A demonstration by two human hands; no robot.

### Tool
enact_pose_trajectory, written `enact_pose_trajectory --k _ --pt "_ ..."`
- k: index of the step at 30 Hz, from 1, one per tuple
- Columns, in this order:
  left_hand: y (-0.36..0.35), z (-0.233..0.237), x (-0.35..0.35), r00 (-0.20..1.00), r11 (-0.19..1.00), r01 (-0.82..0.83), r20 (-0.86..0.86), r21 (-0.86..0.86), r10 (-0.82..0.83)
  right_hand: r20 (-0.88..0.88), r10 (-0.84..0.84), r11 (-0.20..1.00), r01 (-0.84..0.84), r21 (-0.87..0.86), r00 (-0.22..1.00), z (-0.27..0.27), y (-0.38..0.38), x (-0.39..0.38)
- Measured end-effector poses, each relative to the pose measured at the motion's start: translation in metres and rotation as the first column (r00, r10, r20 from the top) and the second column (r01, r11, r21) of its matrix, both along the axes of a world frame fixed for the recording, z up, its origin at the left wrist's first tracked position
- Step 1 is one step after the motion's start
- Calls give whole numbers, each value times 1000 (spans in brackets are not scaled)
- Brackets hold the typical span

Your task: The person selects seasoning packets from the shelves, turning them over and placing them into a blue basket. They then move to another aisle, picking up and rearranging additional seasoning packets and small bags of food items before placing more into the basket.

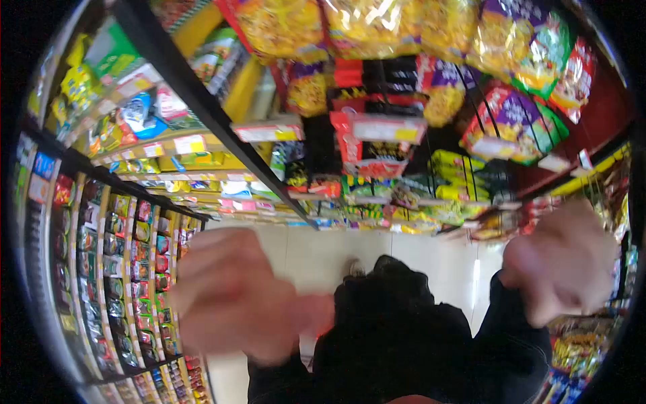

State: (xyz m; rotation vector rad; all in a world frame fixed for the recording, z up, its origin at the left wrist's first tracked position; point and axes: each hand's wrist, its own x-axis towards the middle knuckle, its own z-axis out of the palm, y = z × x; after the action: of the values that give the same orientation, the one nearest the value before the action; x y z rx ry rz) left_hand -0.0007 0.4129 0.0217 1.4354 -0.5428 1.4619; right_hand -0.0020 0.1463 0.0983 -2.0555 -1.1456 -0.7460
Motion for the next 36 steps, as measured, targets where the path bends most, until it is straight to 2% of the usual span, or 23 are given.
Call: enact_pose_trajectory --k 1,2,4,6,7,8,9,10,13,17,23,26,30,36 --pt "-10 0 -1 986 986 -148 71 -80 153 40 17 991 -22 135 999 -15 -16 -16" --pt "-15 4 -5 938 941 -334 77 -49 337 89 17 961 -41 273 996 -29 -31 -33" --pt "-27 20 -11 741 749 -663 148 4 655 218 -22 847 -98 523 976 -51 -49 -68" --pt "-50 30 -15 758 783 -615 204 -92 619 177 -144 780 2 626 974 -47 -51 -110" --pt "-52 30 -26 905 922 -387 199 18 376 148 -199 739 49 672 969 -44 -50 -130" --pt "-54 30 -36 985 990 -102 147 92 88 319 -263 719 -36 694 910 -56 -98 -150" --pt "-58 31 -44 983 980 163 61 113 -171 322 -259 725 -37 688 910 -58 -107 -156" --pt "-65 35 -46 940 931 340 -13 134 -341 301 -271 739 -3 674 914 -57 -109 -163" --pt "-88 43 -46 829 812 558 -138 169 -541 279 -322 765 75 640 905 -46 -128 -188" --pt "-129 44 -53 722 707 688 -248 164 -646 270 -407 778 176 603 873 -33 -161 -229" --pt "-180 42 -81 652 633 756 -280 168 -704 348 -424 828 203 522 836 -28 -223 -268" --pt "-209 56 -87 597 573 800 -331 177 -731 342 -424 834 214 508 839 -21 -250 -277" --pt "-247 77 -92 470 428 882 -457 198 -755 331 -408 836 203 509 851 -19 -280 -282" --pt "-293 83 -95 166 128 986 -657 106 -735 371 -369 875 183 449 853 -35 -298 -295"
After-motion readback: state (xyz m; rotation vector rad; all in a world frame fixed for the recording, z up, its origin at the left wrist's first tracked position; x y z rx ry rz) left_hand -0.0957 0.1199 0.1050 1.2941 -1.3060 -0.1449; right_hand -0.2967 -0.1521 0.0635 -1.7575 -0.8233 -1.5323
